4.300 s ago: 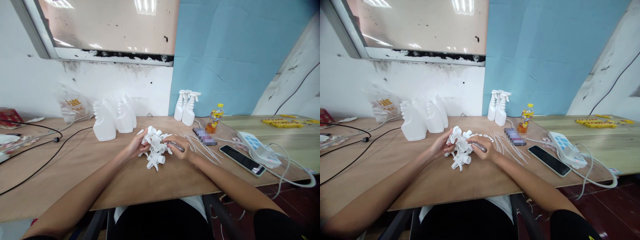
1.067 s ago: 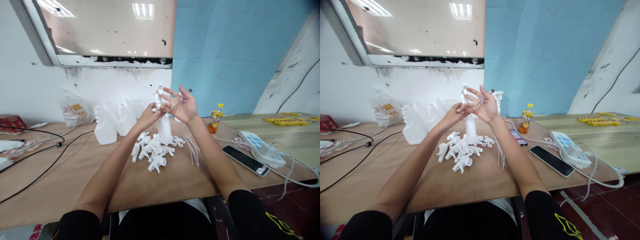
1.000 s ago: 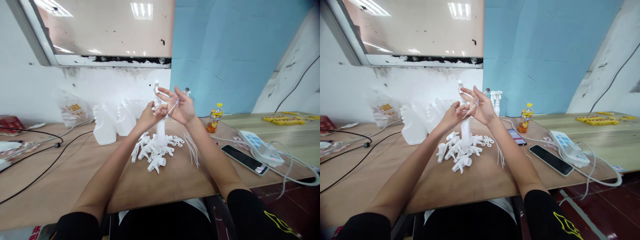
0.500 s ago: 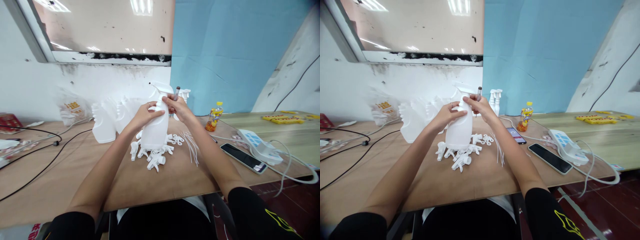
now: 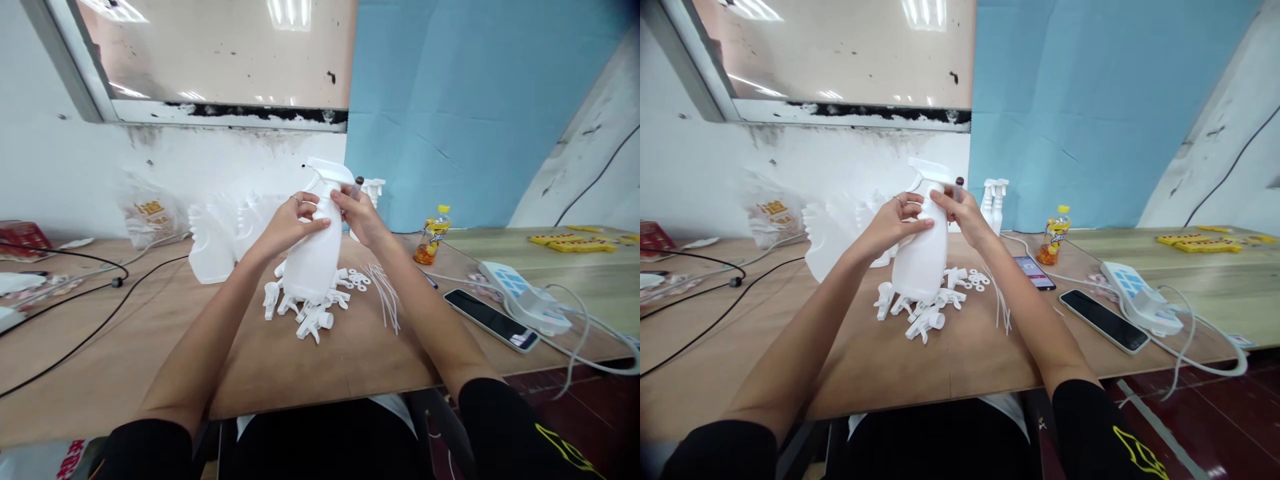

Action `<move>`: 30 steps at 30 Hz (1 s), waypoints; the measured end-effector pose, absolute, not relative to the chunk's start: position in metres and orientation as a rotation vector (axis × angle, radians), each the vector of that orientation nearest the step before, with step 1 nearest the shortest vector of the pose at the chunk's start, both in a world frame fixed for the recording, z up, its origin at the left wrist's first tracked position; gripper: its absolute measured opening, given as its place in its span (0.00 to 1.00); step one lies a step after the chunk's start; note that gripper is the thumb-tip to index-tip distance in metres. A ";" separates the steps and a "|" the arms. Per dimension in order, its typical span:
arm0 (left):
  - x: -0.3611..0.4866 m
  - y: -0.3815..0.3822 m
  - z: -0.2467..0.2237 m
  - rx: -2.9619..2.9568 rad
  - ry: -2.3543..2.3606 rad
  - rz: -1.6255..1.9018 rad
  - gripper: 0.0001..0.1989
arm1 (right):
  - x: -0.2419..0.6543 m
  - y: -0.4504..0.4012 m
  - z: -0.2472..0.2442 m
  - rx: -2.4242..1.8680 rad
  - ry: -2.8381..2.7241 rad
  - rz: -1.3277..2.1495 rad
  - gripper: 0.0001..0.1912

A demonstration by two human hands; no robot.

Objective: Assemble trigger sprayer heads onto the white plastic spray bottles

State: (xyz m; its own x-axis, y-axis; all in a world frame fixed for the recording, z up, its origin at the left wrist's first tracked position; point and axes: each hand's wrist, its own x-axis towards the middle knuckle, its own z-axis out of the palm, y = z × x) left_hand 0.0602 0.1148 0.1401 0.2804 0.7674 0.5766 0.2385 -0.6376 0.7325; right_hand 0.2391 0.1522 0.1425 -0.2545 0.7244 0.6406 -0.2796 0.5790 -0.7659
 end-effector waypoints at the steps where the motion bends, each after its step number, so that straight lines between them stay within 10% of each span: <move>1: 0.061 0.115 0.140 2.070 0.929 1.372 0.25 | 0.237 0.152 0.142 -0.392 -1.537 0.975 0.20; 30: 0.054 0.128 0.137 2.162 1.000 1.488 0.22 | 0.231 0.161 0.133 -0.444 -1.574 0.848 0.22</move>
State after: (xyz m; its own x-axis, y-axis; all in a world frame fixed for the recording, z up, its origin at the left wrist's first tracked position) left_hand 0.0538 0.1281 0.1369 0.2074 0.7065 0.6767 0.3598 -0.6983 0.6188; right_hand 0.2310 0.1607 0.1329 -0.1945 0.7045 0.6825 -0.1822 0.6578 -0.7308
